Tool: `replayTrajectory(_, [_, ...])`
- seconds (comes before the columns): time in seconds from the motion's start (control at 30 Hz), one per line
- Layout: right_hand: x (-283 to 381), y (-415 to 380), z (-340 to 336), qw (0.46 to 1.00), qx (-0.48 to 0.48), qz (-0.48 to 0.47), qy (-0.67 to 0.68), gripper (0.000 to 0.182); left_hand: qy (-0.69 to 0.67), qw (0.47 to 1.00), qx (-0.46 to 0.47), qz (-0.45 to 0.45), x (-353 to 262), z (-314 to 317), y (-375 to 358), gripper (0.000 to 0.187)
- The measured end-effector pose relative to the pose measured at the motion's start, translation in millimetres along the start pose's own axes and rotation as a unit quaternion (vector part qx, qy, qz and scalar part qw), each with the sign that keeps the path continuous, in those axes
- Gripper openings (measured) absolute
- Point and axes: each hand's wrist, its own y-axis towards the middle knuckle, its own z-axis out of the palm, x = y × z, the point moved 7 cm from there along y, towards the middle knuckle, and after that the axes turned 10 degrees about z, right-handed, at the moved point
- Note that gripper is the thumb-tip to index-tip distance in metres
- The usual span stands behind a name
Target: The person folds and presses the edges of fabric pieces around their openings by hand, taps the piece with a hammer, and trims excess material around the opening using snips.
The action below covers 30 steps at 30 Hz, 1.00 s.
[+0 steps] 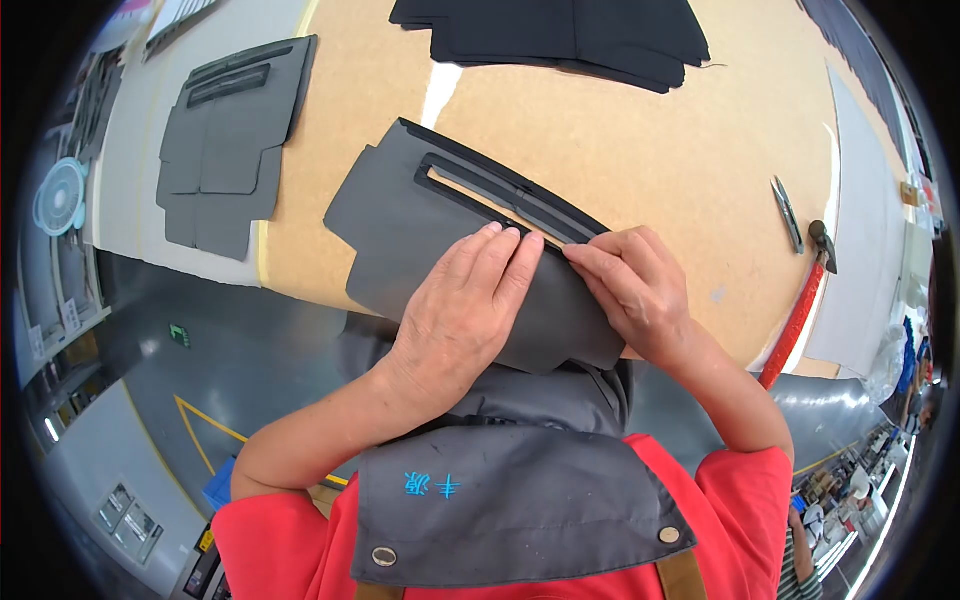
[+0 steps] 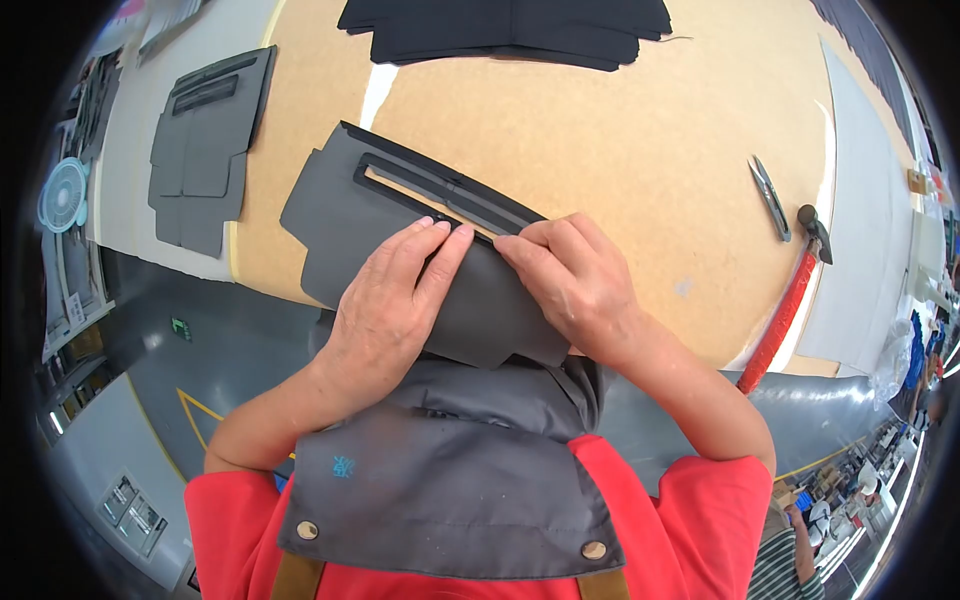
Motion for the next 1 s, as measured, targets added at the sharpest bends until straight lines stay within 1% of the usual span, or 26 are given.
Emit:
replayTrajectory(0.1, [2.9,-3.4,1.8,0.998,0.013,-0.046,-0.031,0.034,-0.007,1.0,0.0,-0.005,1.3,2.6,-1.2,0.055])
replayTrajectory(0.23, [11.6,-6.0,2.8,0.993,0.032,-0.085,-0.079,0.037,0.011,1.0,0.01,0.024,1.4,1.9,-1.7,0.053])
replayTrajectory(0.33, [12.6,-8.0,4.0,0.991,0.028,-0.097,-0.083,0.047,0.019,0.999,0.006,0.033,0.7,4.6,-4.3,0.051])
replayTrajectory(0.43, [11.1,-1.3,1.4,0.992,0.038,-0.091,-0.075,0.045,0.044,0.998,-0.001,0.039,2.3,1.8,2.1,0.051])
replayTrajectory(0.53, [4.7,19.2,0.6,0.991,0.039,-0.08,-0.099,0.032,0.052,0.998,0.003,0.031,2.1,-1.6,8.9,0.054])
replayTrajectory(0.67, [-7.4,22.4,-2.0,0.999,0.026,0.023,-0.003,0.025,0.067,0.997,-0.008,0.029,1.9,5.4,5.9,0.054])
replayTrajectory(0.77, [-10.9,17.9,-2.5,0.999,0.014,0.034,0.006,0.023,0.057,0.998,-0.01,0.024,0.4,7.0,4.6,0.054])
replayTrajectory(0.87, [-11.1,14.5,-1.4,0.999,0.016,0.03,0.0,0.025,0.049,0.999,-0.011,0.015,1.5,7.1,4.4,0.055])
replayTrajectory(1.0, [-4.9,10.0,-1.4,0.998,0.033,-0.042,-0.039,0.033,0.028,1.0,-0.009,0.008,1.1,4.8,4.3,0.056])
